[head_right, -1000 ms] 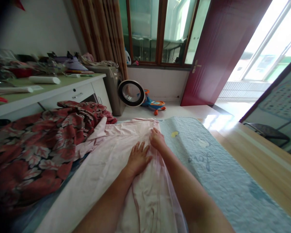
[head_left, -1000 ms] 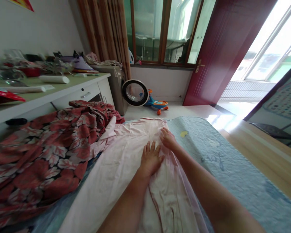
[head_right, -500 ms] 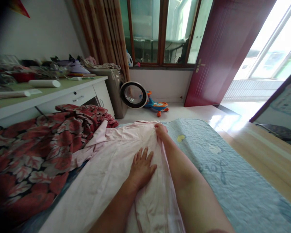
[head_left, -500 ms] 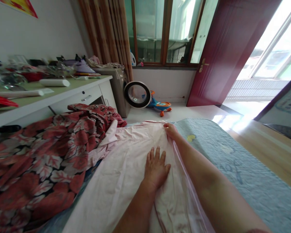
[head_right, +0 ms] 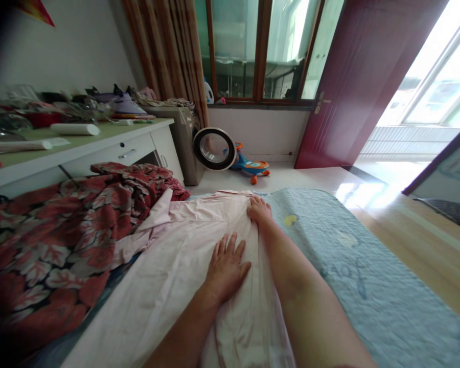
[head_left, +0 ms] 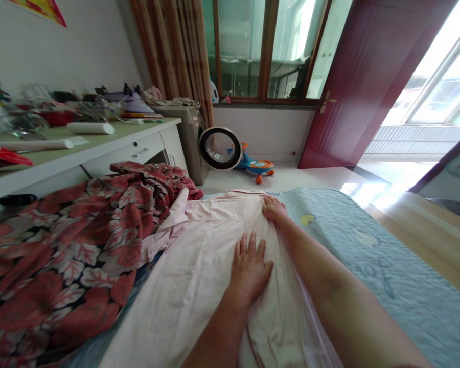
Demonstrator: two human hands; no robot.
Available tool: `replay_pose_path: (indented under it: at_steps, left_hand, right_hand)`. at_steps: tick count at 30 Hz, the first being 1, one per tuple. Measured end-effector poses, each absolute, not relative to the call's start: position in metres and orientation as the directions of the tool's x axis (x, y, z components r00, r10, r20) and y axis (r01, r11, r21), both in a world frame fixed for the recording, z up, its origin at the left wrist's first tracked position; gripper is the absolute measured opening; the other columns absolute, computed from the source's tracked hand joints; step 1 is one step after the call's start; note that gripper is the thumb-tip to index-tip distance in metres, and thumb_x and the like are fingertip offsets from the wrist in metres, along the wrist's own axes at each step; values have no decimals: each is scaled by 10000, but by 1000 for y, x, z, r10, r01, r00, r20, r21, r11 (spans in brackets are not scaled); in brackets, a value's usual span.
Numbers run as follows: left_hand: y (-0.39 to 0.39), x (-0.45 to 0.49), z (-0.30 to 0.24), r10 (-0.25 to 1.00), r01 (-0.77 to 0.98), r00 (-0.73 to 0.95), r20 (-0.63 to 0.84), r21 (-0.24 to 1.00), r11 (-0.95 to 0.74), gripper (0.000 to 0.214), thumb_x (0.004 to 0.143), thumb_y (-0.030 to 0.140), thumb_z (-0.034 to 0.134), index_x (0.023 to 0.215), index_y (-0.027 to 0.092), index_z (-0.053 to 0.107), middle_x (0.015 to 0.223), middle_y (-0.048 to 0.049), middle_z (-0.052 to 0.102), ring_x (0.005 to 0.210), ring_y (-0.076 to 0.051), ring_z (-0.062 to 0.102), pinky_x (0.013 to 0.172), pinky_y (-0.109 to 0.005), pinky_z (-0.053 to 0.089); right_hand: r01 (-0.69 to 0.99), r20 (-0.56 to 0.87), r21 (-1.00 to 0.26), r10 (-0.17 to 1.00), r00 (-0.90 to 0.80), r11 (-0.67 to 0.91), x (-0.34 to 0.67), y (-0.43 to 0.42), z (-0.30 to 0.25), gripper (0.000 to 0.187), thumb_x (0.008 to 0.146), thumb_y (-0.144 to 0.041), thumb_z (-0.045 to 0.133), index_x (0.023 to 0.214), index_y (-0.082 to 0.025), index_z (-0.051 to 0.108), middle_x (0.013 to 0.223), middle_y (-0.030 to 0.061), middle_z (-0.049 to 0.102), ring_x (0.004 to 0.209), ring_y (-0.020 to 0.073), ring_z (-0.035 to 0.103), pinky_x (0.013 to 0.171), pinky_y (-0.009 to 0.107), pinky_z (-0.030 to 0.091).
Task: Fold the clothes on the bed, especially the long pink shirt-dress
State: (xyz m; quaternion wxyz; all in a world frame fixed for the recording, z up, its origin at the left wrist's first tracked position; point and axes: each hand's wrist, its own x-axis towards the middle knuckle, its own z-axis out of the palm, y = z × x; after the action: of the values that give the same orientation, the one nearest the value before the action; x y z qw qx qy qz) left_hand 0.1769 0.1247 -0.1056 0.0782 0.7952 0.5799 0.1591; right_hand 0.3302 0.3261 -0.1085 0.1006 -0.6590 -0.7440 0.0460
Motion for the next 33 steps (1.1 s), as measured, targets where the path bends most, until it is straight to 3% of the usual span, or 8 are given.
replay_pose_path:
  at_steps: [4, 10, 13, 16, 24, 29, 33]
  left_hand:
    - [125, 177, -105, 951, 900, 275, 142, 310, -306, 609, 888, 507, 491, 1448, 276, 433, 1590, -88, 291, 1472, -348, 203, 1174, -552, 217]
    - [125, 177, -103, 953, 899, 279, 120, 315, -303, 622, 895, 519, 479, 1455, 251, 428, 1598, -97, 271, 1481, -342, 174, 1193, -529, 183]
    - [125, 177, -103, 952, 900, 279, 128, 312, -305, 619, 897, 519, 477, 1453, 252, 432, 1595, -94, 280, 1481, -343, 174, 1193, -531, 177]
    - [124, 176, -103, 952, 900, 274, 133, 312, -303, 624, 897, 528, 469, 1458, 259, 423, 1592, -88, 288, 1478, -340, 184, 1192, -530, 178]
    - [124, 176, -101, 957, 902, 274, 99, 318, -292, 644, 895, 549, 474, 1466, 258, 414, 1604, -90, 257, 1483, -338, 168, 1198, -517, 171]
    - [124, 175, -95, 956, 902, 268, 121, 318, -293, 619, 927, 538, 426, 1475, 250, 394, 1582, -76, 317, 1466, -305, 237, 1192, -492, 211]
    - [128, 170, -88, 965, 908, 192, 176, 341, -243, 516, 991, 365, 315, 1472, 198, 395, 1539, -80, 398, 1435, -247, 316, 1191, -476, 228]
  right_hand:
    - [974, 64, -215, 997, -52, 65, 331, 328, -109, 537, 947, -340, 316, 1471, -245, 384, 1562, 60, 333, 1389, 275, 320, 1116, 496, 249]
    - [972, 89, -229, 995, -42, 61, 331, 316, -97, 560, 968, -322, 288, 1493, -136, 348, 1572, 127, 306, 1429, 250, 291, 1135, 388, 260]
    - [960, 102, -223, 983, -149, 169, 324, 299, -98, 539, 983, -347, 294, 1484, -162, 367, 1587, 95, 285, 1456, 205, 239, 1157, 353, 228]
    - [952, 87, -198, 971, -221, 234, 314, 285, -103, 559, 986, -421, 315, 1467, -146, 385, 1587, 123, 277, 1459, 233, 236, 1165, 403, 210]
    - [979, 79, -150, 989, -127, 138, 304, 279, -108, 613, 969, -503, 336, 1480, -165, 367, 1606, 122, 226, 1466, 283, 200, 1151, 468, 213]
    - [939, 107, -293, 982, -155, 180, 314, 288, -99, 611, 927, -435, 430, 1454, -126, 413, 1546, 156, 351, 1425, 299, 309, 1147, 468, 257]
    - [907, 164, -339, 965, -202, 248, 322, 276, -91, 559, 935, -308, 368, 1454, -106, 407, 1510, 151, 413, 1408, 245, 351, 1143, 407, 294]
